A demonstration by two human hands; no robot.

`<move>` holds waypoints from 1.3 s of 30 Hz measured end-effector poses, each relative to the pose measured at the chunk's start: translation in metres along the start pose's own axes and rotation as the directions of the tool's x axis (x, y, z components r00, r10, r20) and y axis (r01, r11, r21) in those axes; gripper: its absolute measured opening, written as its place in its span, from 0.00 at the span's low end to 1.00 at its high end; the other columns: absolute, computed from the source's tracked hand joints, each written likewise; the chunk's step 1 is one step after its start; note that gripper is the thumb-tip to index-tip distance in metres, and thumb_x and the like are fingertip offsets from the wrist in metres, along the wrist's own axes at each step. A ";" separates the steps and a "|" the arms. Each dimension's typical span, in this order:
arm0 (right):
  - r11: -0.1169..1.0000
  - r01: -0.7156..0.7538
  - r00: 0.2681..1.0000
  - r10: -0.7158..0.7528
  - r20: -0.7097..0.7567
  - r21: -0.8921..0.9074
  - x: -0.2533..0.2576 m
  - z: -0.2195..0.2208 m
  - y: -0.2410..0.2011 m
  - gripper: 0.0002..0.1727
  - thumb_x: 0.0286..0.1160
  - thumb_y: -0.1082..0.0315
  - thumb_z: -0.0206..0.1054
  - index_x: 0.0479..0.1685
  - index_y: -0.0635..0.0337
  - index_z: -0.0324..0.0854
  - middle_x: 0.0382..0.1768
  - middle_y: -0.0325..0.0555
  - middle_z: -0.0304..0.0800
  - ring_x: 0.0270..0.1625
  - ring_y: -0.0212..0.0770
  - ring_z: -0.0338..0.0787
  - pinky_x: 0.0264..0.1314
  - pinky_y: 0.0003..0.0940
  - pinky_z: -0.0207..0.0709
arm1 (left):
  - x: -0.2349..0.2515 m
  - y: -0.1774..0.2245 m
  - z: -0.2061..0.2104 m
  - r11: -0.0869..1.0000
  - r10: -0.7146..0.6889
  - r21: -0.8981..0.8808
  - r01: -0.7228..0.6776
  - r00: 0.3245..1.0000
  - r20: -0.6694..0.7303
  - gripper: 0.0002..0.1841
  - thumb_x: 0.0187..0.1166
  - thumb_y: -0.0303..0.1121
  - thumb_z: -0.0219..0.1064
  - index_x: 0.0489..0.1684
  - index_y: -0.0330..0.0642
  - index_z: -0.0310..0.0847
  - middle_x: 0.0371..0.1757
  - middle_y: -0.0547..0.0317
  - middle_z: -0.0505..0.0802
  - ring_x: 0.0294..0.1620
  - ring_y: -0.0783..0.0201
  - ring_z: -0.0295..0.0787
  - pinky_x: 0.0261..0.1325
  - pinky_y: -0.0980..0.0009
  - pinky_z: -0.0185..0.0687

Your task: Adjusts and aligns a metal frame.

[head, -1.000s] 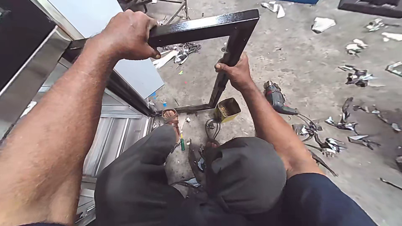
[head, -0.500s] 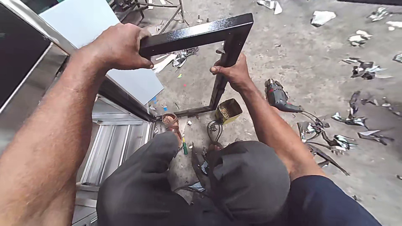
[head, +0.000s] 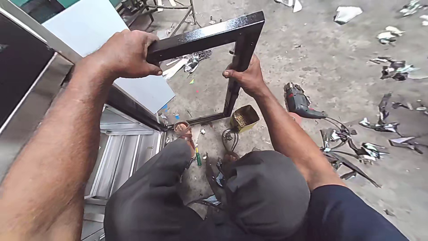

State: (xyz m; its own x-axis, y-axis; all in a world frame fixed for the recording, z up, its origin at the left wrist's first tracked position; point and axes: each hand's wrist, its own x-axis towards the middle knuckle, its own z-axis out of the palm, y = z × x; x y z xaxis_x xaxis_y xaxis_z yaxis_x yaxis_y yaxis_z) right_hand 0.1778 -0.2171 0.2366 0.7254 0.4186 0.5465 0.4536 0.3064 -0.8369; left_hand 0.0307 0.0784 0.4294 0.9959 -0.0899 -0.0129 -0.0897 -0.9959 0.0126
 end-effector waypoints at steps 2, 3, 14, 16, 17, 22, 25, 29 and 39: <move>1.000 0.007 1.000 -0.007 0.008 -0.010 -0.001 -0.001 0.001 0.34 0.57 0.75 0.84 0.64 0.67 0.71 0.37 0.45 0.94 0.38 0.41 0.96 0.49 0.41 0.93 | 0.000 0.000 0.002 1.000 -0.023 0.005 0.023 1.000 -0.002 0.22 0.65 0.40 0.85 0.52 0.44 0.82 0.38 0.42 0.91 0.42 0.37 0.89 0.45 0.28 0.77; 1.000 0.003 1.000 -0.003 0.001 -0.015 -0.002 -0.001 0.001 0.33 0.56 0.75 0.84 0.63 0.66 0.71 0.37 0.45 0.94 0.38 0.41 0.96 0.49 0.41 0.93 | 0.001 0.000 0.003 1.000 -0.023 0.009 0.023 1.000 -0.004 0.22 0.64 0.40 0.85 0.51 0.44 0.82 0.38 0.43 0.91 0.43 0.37 0.89 0.45 0.27 0.77; 0.962 -0.217 0.976 0.214 -0.031 -0.168 -0.015 -0.003 -0.014 0.36 0.62 0.67 0.85 0.73 0.57 0.74 0.39 0.44 0.96 0.37 0.39 0.94 0.42 0.40 0.90 | 0.026 0.017 -0.002 0.997 0.066 -0.051 -0.063 0.996 0.060 0.17 0.60 0.35 0.86 0.44 0.47 0.87 0.31 0.55 0.90 0.33 0.52 0.88 0.41 0.40 0.84; 0.966 -0.233 0.973 0.231 -0.025 -0.116 -0.008 -0.005 -0.004 0.40 0.59 0.66 0.86 0.76 0.57 0.74 0.39 0.46 0.96 0.38 0.42 0.95 0.45 0.43 0.91 | 0.024 0.017 -0.002 0.998 0.061 -0.031 -0.059 0.997 0.054 0.16 0.61 0.36 0.86 0.44 0.47 0.87 0.29 0.57 0.90 0.33 0.53 0.88 0.41 0.42 0.84; 0.967 -0.234 0.972 0.234 -0.019 -0.095 -0.005 -0.006 0.000 0.41 0.57 0.66 0.87 0.77 0.57 0.73 0.38 0.47 0.97 0.39 0.42 0.95 0.47 0.43 0.91 | 0.023 0.016 -0.002 0.999 0.048 -0.020 -0.046 0.997 0.062 0.16 0.62 0.38 0.85 0.44 0.49 0.86 0.28 0.58 0.89 0.32 0.54 0.88 0.40 0.43 0.84; 0.968 -0.239 0.968 0.244 0.061 -0.073 -0.002 -0.010 0.001 0.43 0.56 0.67 0.88 0.77 0.59 0.71 0.38 0.47 0.97 0.41 0.41 0.97 0.53 0.40 0.91 | 0.023 0.013 0.003 0.999 0.049 -0.020 -0.048 0.998 0.033 0.20 0.59 0.39 0.88 0.45 0.50 0.85 0.25 0.63 0.89 0.27 0.59 0.87 0.35 0.49 0.85; 0.973 -0.225 0.972 0.227 0.055 -0.051 -0.001 -0.009 -0.001 0.43 0.55 0.69 0.87 0.77 0.61 0.71 0.38 0.48 0.97 0.41 0.42 0.97 0.53 0.41 0.91 | 0.023 0.011 0.006 0.998 0.035 -0.044 -0.035 0.999 0.002 0.26 0.57 0.38 0.89 0.55 0.51 0.84 0.30 0.62 0.92 0.30 0.58 0.89 0.39 0.47 0.87; 0.982 -0.188 0.981 0.189 0.053 -0.015 -0.001 -0.008 0.002 0.42 0.58 0.71 0.86 0.77 0.62 0.70 0.39 0.50 0.96 0.41 0.44 0.96 0.53 0.42 0.92 | 0.022 0.012 0.008 0.999 0.005 -0.047 -0.006 1.000 -0.012 0.29 0.57 0.39 0.89 0.60 0.53 0.82 0.32 0.62 0.93 0.33 0.58 0.91 0.42 0.46 0.88; 0.945 -0.262 0.965 0.262 -0.024 -0.195 -0.010 -0.006 -0.011 0.39 0.57 0.66 0.87 0.73 0.59 0.74 0.46 0.46 0.94 0.45 0.40 0.95 0.54 0.44 0.90 | 0.019 0.011 -0.004 0.992 0.109 -0.067 -0.106 0.993 0.049 0.24 0.61 0.35 0.87 0.56 0.43 0.85 0.39 0.49 0.93 0.41 0.49 0.91 0.48 0.39 0.85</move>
State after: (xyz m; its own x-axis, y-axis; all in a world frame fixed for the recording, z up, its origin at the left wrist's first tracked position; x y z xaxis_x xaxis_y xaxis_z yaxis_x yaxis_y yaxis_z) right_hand 0.1690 -0.2296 0.2402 0.8310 0.4639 0.3072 0.3399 0.0138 -0.9404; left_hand 0.0484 0.0655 0.4336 0.9782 -0.1987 -0.0602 -0.1937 -0.9778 0.0805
